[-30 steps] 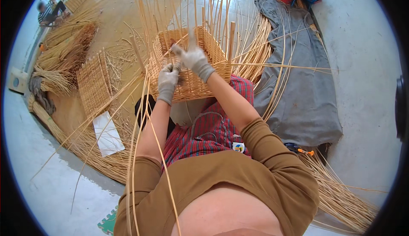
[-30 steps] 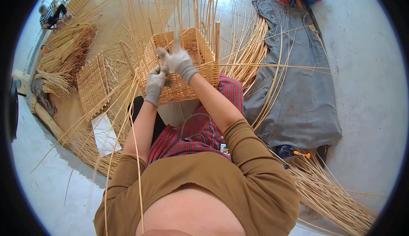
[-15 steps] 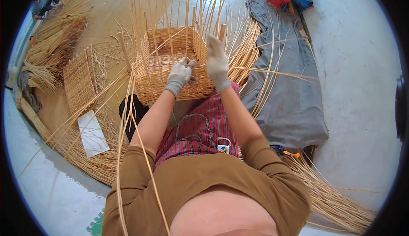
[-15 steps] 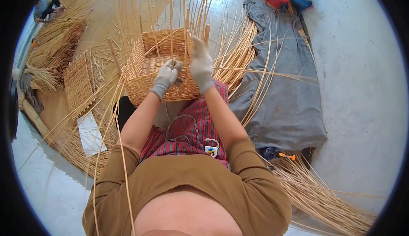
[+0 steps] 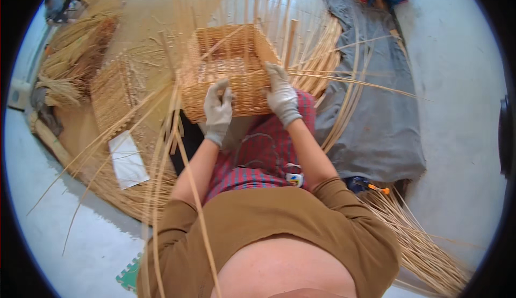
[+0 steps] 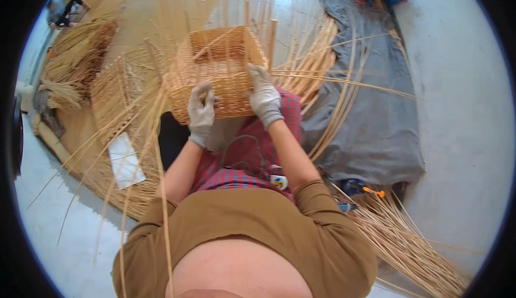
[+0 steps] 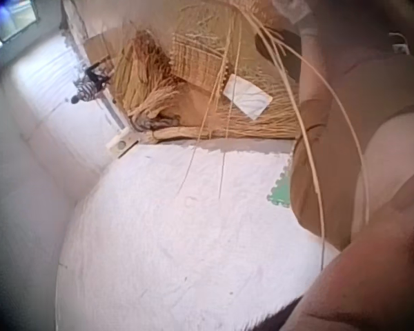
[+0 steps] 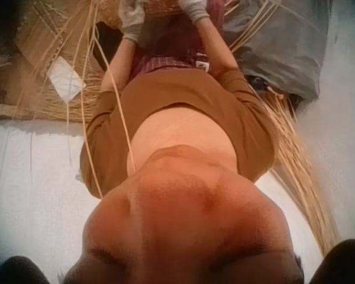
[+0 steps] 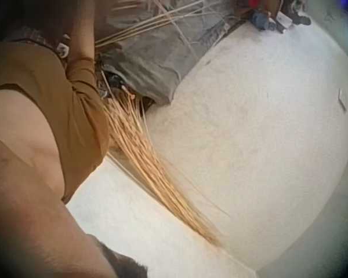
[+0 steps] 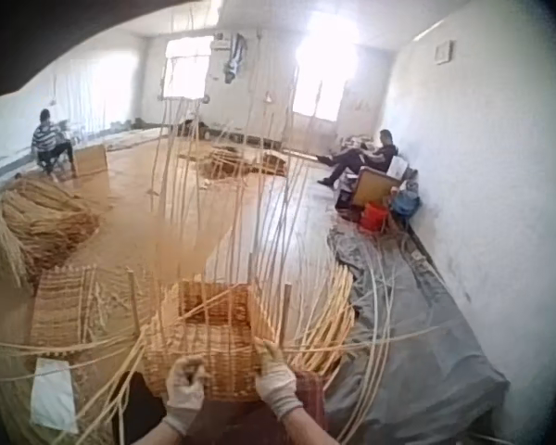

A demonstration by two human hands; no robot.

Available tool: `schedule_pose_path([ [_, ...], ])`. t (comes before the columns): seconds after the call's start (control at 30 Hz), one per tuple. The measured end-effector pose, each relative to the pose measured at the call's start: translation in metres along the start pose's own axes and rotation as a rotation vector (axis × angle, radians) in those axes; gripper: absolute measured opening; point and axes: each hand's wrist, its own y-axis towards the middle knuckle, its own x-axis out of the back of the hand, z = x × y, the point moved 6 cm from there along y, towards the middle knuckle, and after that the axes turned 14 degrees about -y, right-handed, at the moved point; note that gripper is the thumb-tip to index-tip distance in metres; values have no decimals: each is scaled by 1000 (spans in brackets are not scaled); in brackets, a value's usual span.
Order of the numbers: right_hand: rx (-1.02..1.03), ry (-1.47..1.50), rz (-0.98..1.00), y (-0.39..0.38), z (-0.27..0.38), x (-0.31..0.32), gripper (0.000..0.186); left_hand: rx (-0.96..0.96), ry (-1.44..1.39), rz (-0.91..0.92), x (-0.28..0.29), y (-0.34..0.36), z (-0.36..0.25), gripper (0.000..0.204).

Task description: The person is weaving a rectangular basket from long strips of wicker or similar plant material.

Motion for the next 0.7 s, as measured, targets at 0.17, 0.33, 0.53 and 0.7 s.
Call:
schedule_pose_path([
  [0.17,-170,388,94,-14,67,0,59,-142,506,-363,122,24,-28,35],
  [0.33,323,591,195,-29,219,8,26,48,14,-295,127,43,-31,28],
  [0.53,565,432,117,-34,191,21,25,140,20,-152,150,22,-29,31],
  [0.7,-620,1230,401,7,68,-58,38,-81,462,58,106,5,-45,35],
])
